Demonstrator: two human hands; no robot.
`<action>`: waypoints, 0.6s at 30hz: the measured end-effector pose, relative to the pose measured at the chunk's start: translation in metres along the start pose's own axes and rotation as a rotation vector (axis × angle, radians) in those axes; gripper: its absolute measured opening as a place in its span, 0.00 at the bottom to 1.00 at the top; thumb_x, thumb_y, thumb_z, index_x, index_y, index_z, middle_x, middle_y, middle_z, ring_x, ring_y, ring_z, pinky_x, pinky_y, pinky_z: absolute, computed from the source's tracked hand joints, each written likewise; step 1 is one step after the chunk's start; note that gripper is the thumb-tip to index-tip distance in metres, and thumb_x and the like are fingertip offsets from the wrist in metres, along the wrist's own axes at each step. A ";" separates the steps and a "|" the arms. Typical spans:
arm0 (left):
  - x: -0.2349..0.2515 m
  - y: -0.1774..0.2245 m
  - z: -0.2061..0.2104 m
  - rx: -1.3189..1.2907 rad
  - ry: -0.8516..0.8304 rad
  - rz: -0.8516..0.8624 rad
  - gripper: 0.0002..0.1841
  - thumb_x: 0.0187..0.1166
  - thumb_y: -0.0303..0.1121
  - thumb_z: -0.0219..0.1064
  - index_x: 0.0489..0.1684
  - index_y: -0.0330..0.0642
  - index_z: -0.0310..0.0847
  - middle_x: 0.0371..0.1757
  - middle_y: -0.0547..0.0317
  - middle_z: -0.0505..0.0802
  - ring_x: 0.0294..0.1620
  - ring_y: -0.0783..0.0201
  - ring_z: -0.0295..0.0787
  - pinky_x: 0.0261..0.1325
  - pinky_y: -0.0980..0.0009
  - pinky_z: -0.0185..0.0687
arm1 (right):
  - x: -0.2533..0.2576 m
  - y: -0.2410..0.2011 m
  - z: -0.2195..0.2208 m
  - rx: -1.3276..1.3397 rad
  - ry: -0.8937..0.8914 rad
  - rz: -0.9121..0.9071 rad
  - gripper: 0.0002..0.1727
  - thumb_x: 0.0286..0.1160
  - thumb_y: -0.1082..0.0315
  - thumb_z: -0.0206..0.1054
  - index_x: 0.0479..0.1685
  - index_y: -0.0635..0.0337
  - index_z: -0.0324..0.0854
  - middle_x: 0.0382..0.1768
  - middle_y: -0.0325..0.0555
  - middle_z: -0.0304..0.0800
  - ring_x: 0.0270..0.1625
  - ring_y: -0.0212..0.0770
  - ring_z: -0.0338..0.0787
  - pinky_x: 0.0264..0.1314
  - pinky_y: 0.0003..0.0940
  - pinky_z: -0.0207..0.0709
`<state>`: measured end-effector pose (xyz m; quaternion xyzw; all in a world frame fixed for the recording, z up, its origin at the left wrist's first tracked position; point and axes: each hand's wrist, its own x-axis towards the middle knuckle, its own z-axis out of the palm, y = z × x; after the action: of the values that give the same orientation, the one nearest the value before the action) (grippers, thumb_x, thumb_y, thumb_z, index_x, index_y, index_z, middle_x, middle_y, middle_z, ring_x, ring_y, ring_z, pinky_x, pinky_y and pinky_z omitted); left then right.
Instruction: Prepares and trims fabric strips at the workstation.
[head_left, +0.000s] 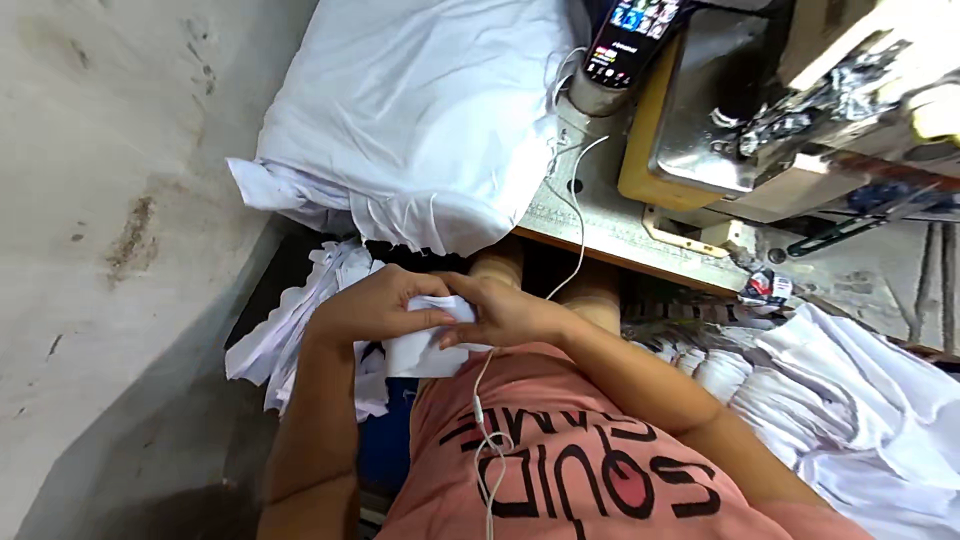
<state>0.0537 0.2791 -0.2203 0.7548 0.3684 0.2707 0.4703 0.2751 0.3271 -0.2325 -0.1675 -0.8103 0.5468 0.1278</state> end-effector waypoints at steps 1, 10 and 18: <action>0.001 -0.011 0.001 -0.112 0.074 -0.037 0.06 0.74 0.34 0.72 0.33 0.41 0.89 0.28 0.75 0.91 0.29 0.87 0.83 0.36 0.88 0.80 | -0.008 0.002 -0.004 0.000 0.007 0.074 0.22 0.78 0.61 0.72 0.60 0.71 0.84 0.38 0.54 0.93 0.40 0.42 0.92 0.49 0.44 0.85; 0.034 -0.151 0.016 -0.816 1.324 -0.606 0.36 0.92 0.60 0.36 0.93 0.46 0.46 0.88 0.47 0.67 0.83 0.52 0.69 0.78 0.47 0.70 | -0.054 -0.005 -0.020 0.127 0.135 0.078 0.15 0.79 0.68 0.68 0.41 0.78 0.85 0.30 0.56 0.88 0.33 0.38 0.85 0.42 0.36 0.78; 0.061 -0.140 0.043 -0.842 1.110 -0.495 0.23 0.95 0.37 0.41 0.84 0.37 0.54 0.65 0.52 0.83 0.60 0.67 0.85 0.64 0.63 0.86 | -0.090 -0.020 -0.045 0.452 0.331 -0.044 0.08 0.78 0.69 0.66 0.34 0.64 0.83 0.25 0.27 0.85 0.29 0.13 0.83 0.34 0.13 0.77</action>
<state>0.0796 0.3465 -0.3616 0.1574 0.5764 0.6171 0.5121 0.3724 0.3207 -0.1994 -0.2043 -0.6394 0.6758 0.3045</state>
